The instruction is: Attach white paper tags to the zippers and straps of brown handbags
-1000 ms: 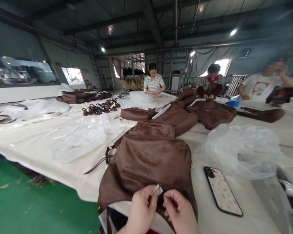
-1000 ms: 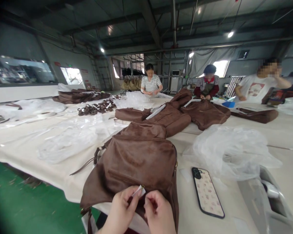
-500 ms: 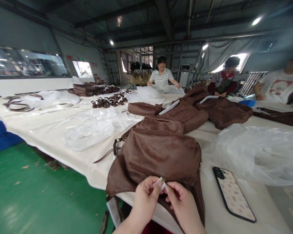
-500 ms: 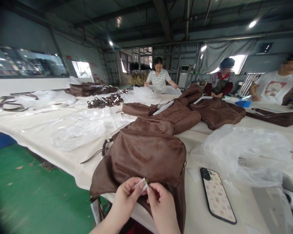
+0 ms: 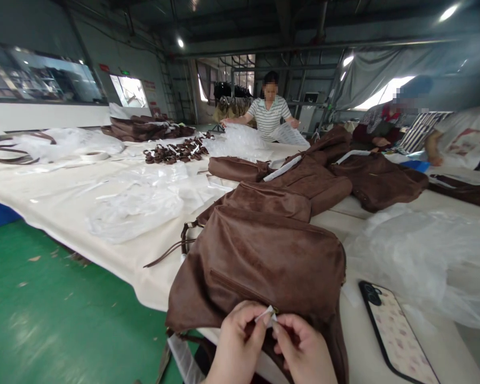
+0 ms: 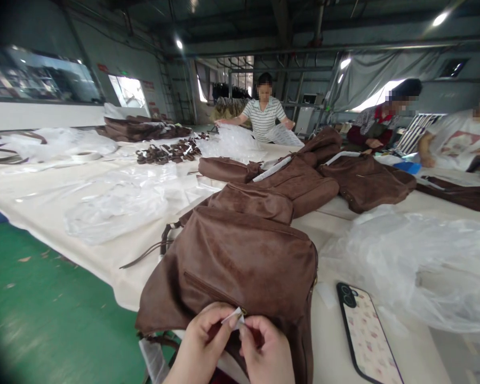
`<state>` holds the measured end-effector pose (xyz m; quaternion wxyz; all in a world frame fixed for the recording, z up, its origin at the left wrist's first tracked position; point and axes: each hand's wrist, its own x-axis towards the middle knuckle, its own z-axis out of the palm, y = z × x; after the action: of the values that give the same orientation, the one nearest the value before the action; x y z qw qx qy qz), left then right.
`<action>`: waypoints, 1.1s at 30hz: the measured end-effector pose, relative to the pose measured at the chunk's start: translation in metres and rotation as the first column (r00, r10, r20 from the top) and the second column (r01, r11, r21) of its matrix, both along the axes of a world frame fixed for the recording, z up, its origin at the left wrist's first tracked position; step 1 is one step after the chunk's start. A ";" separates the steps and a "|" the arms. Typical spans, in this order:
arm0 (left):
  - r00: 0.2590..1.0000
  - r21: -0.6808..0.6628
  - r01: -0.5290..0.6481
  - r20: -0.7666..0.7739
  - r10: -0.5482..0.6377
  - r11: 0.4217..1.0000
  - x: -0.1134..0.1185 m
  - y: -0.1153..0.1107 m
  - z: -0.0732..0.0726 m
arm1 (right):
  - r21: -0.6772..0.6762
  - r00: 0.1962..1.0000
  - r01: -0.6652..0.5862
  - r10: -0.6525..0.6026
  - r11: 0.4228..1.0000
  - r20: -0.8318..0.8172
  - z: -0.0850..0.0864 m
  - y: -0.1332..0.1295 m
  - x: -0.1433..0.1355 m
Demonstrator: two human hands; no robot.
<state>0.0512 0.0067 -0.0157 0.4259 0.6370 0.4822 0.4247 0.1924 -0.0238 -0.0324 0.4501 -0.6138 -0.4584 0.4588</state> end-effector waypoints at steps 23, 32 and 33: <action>0.989 0.221 -0.062 -0.120 0.090 0.973 0.012 -0.010 0.000 | -0.285 0.720 0.125 -0.284 0.950 -0.633 0.018 0.002 -0.010; 0.995 -0.169 0.062 0.084 -0.048 0.984 -0.002 0.004 0.013 | -0.071 0.987 -0.035 0.024 0.997 -0.157 0.006 0.000 -0.002; 0.996 -0.157 0.068 0.069 -0.058 0.985 -0.004 0.005 0.015 | -0.070 0.990 -0.051 0.041 0.996 -0.133 0.007 0.001 -0.003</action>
<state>0.0474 0.0113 -0.0005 0.5036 0.6020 0.4804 0.3914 0.1898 -0.0224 -0.0257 0.4458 -0.5876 -0.4247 0.5250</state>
